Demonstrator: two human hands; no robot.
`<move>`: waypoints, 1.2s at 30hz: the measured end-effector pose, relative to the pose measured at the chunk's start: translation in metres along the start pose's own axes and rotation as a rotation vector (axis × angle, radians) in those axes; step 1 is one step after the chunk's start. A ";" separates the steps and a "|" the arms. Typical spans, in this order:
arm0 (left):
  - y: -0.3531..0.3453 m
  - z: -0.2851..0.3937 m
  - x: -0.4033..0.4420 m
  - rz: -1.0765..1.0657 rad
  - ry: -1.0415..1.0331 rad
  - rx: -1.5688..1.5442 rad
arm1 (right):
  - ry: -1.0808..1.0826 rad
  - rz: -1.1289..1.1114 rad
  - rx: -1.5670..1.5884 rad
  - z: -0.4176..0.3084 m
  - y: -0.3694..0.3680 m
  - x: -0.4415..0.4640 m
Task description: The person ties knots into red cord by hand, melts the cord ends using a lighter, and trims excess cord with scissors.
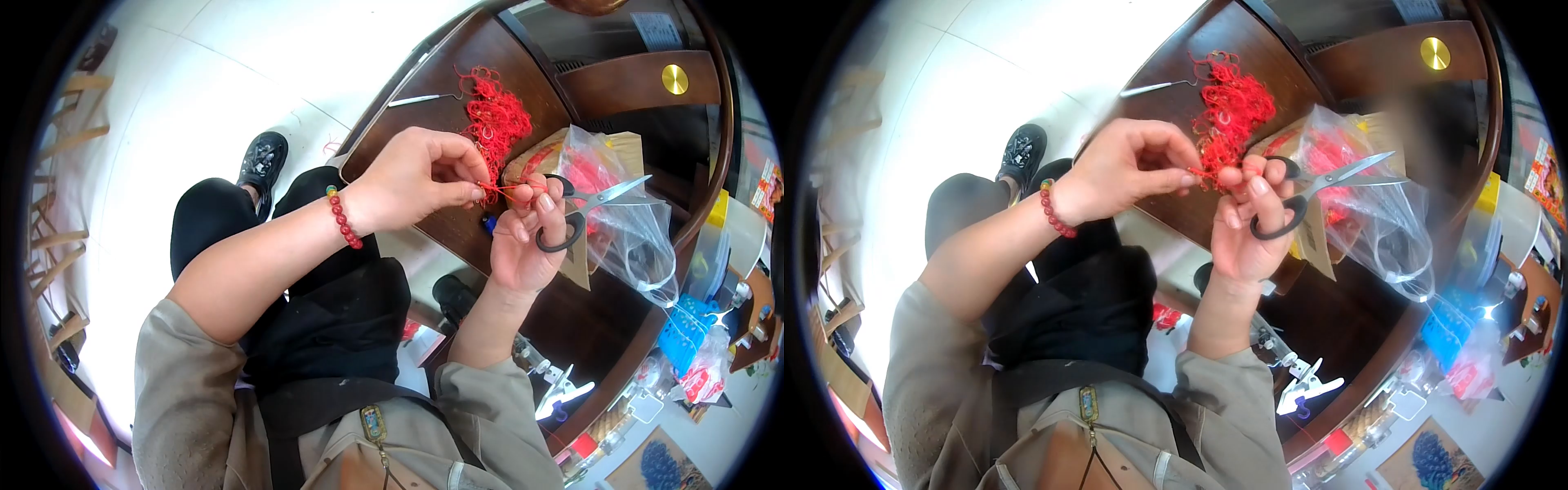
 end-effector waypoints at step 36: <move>0.016 0.006 0.000 -0.061 0.202 -0.181 | -0.139 -0.149 0.135 0.034 0.009 0.003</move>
Point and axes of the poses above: each hand's wrist, its own x-axis towards the middle knuckle, its own y-axis out of the back of the hand, z = x × y, the point moved 4 cm from there along x, towards the middle knuckle, and after that the axes turned 8 degrees about -y, right-handed, at the moved point
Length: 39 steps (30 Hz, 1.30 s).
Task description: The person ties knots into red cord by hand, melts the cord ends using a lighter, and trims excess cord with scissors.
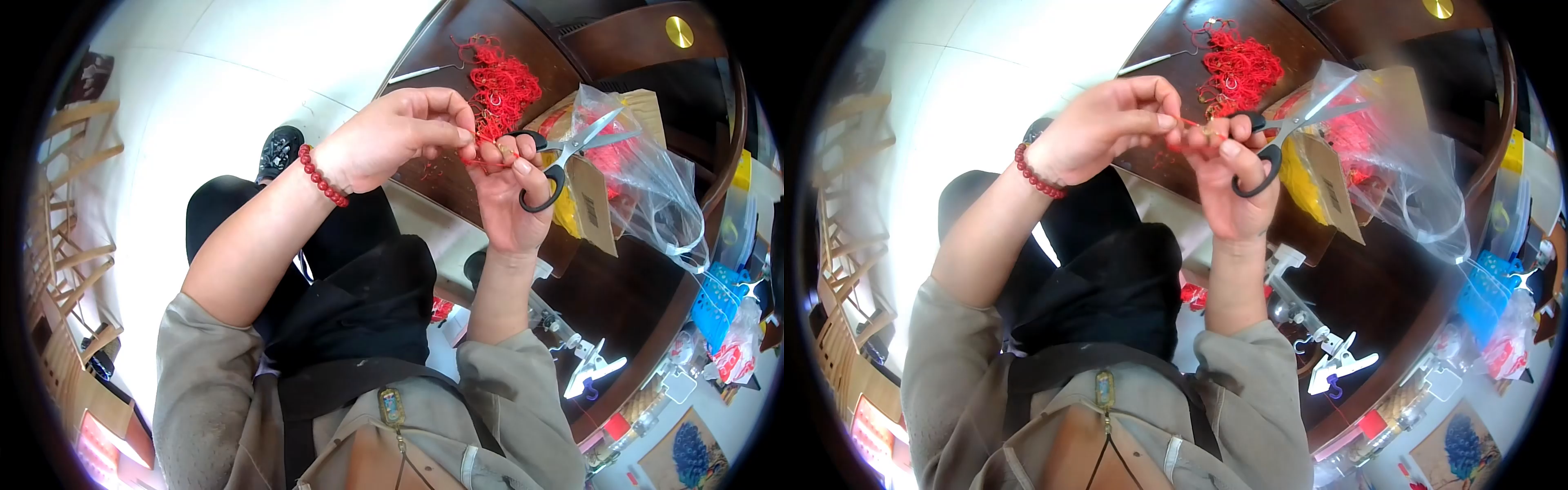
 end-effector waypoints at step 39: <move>-0.003 -0.007 0.000 0.015 -0.089 0.509 | 0.243 0.301 -0.325 -0.011 -0.008 0.008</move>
Point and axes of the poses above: each hand's wrist, its own x-axis towards the middle knuckle, its own y-axis out of the back of the hand, z = x × y, the point moved 4 cm from there along x, towards the middle knuckle, and after that the axes turned 8 degrees about -y, right-handed, at the moved point
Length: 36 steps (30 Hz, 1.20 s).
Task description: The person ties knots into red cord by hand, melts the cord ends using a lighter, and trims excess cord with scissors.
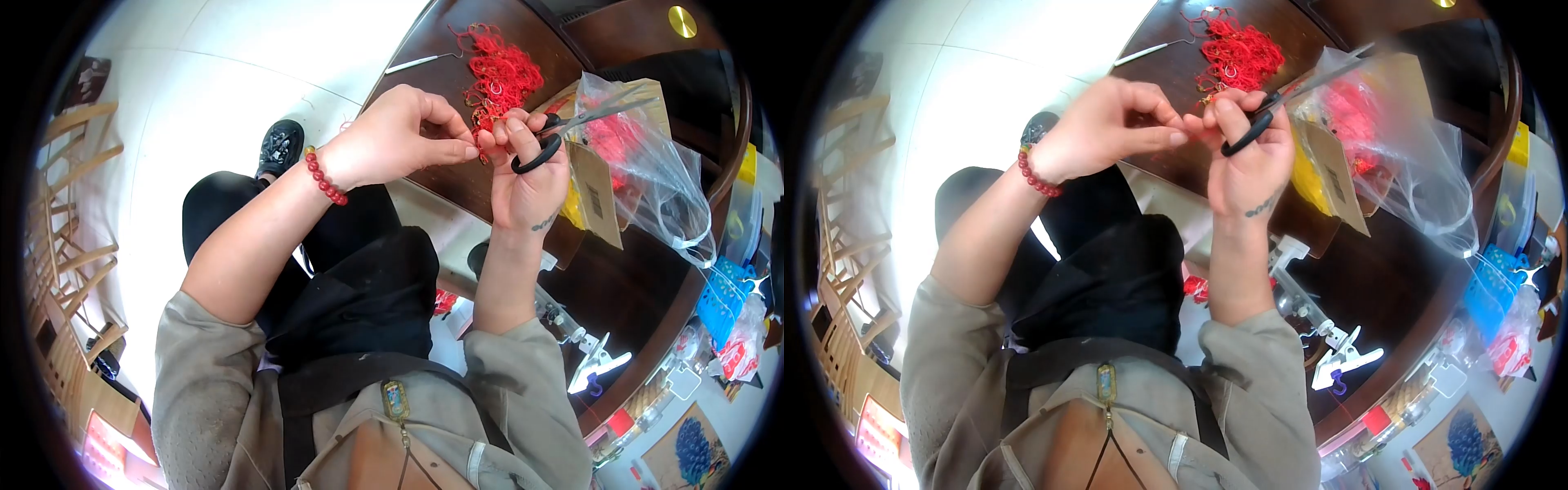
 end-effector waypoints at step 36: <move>0.003 0.001 -0.005 0.160 0.036 -0.175 | 0.076 0.083 -0.328 0.013 0.000 -0.019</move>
Point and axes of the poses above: each hand's wrist, its own x-axis towards the middle knuckle, its own y-axis out of the back of the hand, z = x × y, the point moved 4 cm from there along x, towards the middle knuckle, and after that the axes turned 8 degrees about -y, right-handed, at the moved point
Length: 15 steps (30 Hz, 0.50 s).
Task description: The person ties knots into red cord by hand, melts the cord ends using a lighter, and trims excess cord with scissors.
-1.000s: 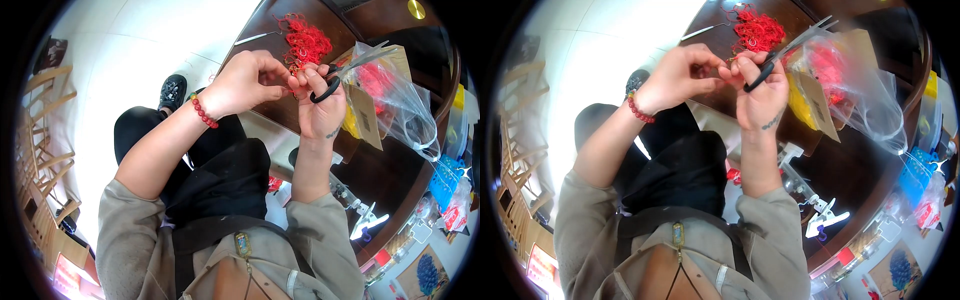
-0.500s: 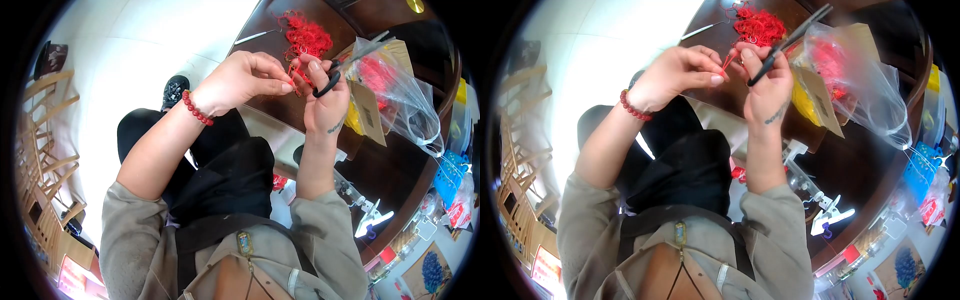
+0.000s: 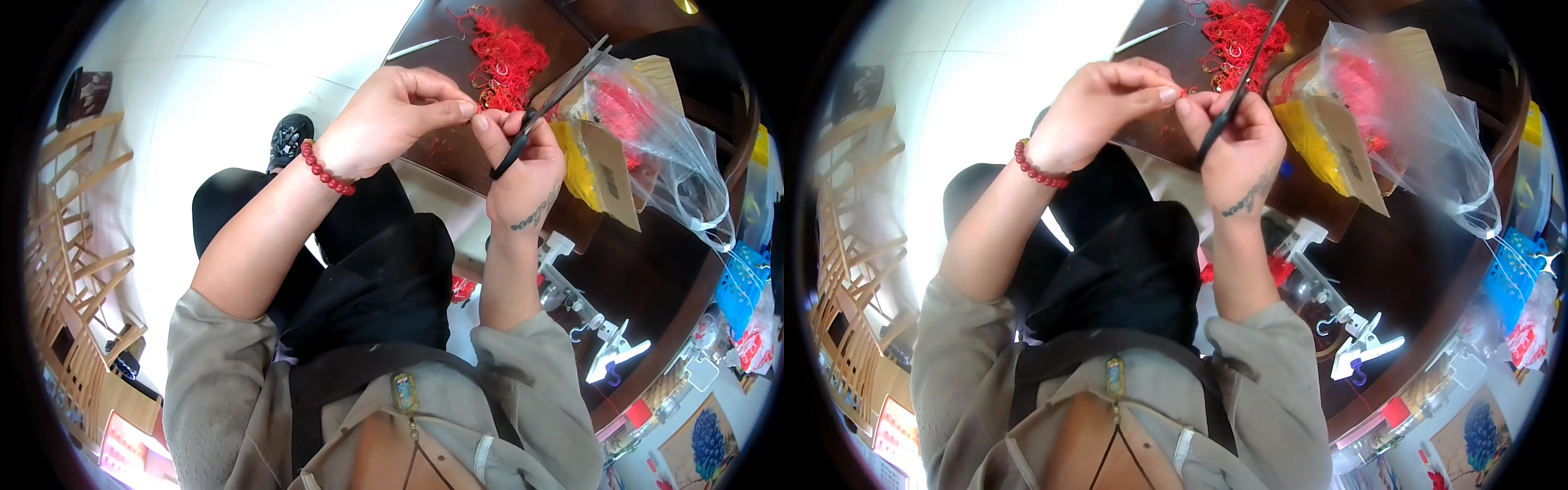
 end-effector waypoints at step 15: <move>0.004 -0.001 0.000 -0.062 -0.012 0.279 | -0.167 -0.059 0.114 0.016 0.012 0.009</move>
Point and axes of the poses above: each hand's wrist, its own x-axis towards the middle knuckle, its own y-axis out of the back of the hand, z = x × y, the point moved 4 cm from there along x, towards the middle knuckle, and after that the axes turned 8 degrees about -y, right-handed, at the moved point
